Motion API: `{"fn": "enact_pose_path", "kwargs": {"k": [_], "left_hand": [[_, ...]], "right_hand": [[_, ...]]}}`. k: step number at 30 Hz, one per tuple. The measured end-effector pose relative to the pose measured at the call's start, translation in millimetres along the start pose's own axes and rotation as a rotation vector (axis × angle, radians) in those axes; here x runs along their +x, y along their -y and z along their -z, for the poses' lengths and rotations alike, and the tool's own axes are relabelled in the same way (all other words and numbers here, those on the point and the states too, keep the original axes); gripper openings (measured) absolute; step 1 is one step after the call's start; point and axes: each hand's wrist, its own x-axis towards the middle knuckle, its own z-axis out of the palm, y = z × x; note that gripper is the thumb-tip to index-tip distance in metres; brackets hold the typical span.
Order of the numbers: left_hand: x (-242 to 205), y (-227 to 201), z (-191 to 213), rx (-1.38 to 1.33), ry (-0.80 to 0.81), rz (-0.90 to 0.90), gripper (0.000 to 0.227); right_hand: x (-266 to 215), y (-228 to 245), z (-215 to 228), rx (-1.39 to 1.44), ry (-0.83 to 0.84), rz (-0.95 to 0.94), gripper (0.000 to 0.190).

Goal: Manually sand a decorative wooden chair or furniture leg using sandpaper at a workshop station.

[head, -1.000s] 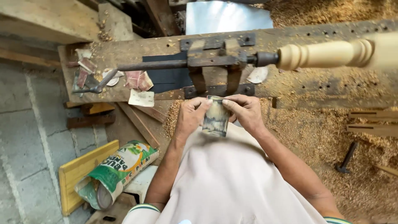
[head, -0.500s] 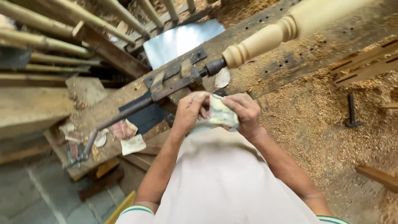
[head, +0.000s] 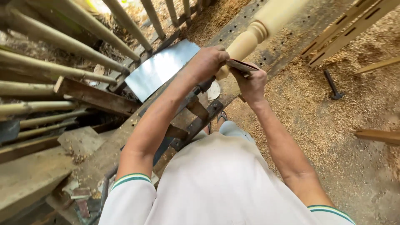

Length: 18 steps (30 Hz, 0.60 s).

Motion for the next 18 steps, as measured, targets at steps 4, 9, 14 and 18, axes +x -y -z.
{"fn": "enact_pose_path", "kwargs": {"k": [4,9,14,18], "left_hand": [[12.7,34.4,-10.5,0.033,0.117,-0.026,0.011],[16.3,44.4,-13.7,-0.047,0.156,-0.081,0.009],[7.1,62.2,-7.6,-0.011,0.276,-0.091,0.017],[9.6,69.4,9.1,0.007,0.317,-0.067,0.016]], "right_hand": [[9.7,2.5,-7.2,-0.037,-0.005,-0.064,0.02],[9.8,17.4,-7.2,0.072,-0.024,0.002,0.027],[-1.0,-20.5,-29.1,0.041,-0.064,-0.066,0.031],[16.4,-3.3,-39.7,0.046,-0.071,-0.196,0.017]]}}
